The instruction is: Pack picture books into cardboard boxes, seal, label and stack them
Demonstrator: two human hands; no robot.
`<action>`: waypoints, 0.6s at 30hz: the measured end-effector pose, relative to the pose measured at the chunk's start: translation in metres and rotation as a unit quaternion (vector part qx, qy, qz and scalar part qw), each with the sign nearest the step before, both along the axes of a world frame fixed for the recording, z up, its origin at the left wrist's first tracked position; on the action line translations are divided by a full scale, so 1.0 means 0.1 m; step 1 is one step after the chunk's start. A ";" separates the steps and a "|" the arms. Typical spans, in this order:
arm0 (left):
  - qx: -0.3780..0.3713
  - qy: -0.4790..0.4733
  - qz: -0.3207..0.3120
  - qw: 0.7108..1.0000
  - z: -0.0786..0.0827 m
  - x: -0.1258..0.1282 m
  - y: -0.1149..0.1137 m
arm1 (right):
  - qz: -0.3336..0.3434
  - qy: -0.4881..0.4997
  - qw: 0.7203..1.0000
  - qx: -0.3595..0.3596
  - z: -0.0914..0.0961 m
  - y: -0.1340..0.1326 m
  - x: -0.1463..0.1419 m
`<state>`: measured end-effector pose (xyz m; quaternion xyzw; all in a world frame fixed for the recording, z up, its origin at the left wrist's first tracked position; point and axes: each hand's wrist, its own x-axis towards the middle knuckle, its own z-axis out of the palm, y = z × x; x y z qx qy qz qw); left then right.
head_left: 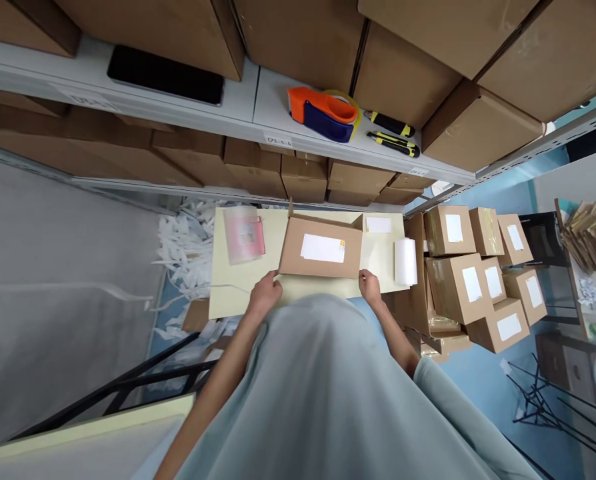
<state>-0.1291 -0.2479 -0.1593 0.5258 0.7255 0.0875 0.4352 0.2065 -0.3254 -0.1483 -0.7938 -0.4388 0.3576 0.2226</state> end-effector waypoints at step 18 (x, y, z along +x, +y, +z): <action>0.173 -0.153 0.146 0.962 0.53 0.13 0.39 | -0.076 0.130 0.977 0.149 0.38 0.42 -0.17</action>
